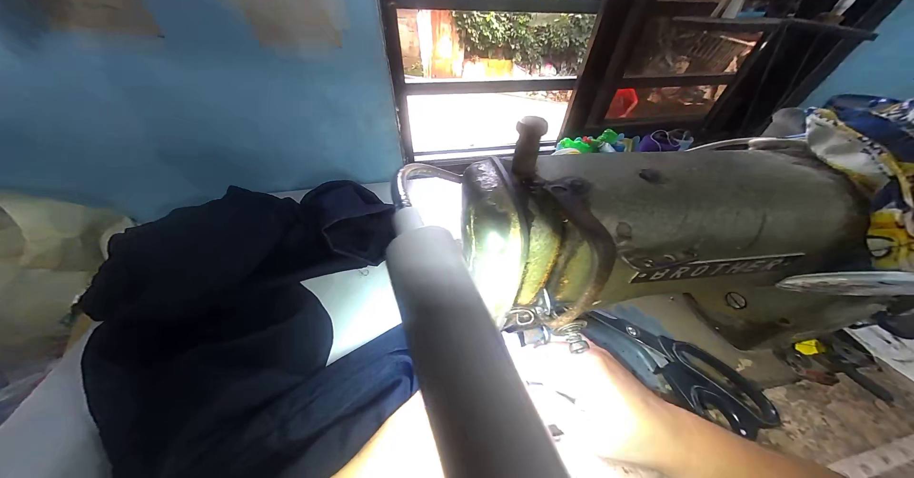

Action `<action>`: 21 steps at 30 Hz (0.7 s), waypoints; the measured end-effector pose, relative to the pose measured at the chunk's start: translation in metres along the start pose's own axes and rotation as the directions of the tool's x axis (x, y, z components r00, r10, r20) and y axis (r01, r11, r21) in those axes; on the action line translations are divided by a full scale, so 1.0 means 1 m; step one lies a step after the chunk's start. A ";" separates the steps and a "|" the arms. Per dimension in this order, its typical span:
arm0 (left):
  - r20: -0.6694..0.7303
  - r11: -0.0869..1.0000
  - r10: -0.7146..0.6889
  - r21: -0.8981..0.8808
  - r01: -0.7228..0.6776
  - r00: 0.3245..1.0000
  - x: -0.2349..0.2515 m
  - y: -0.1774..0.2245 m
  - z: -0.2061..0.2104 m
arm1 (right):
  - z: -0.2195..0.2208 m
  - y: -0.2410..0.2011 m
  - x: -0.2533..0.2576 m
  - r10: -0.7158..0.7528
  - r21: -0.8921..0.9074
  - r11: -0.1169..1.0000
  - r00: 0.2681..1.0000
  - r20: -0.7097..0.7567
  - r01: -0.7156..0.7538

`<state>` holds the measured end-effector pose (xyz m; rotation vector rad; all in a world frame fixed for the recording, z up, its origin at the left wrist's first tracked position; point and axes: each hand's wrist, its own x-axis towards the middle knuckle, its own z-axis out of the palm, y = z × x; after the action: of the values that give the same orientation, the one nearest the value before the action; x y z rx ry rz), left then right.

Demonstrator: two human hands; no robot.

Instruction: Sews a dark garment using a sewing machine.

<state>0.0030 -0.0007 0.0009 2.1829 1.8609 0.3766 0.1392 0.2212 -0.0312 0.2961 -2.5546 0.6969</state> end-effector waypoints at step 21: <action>0.174 0.987 -0.149 -0.025 0.156 0.973 0.000 -0.001 -0.013 | 0.009 -0.011 -0.013 -0.105 -0.300 0.946 0.992 0.067 0.121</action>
<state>-0.0020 -0.0004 0.0126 1.9631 1.8936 0.1866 0.1508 0.2080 -0.0394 0.3557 -2.6195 0.2504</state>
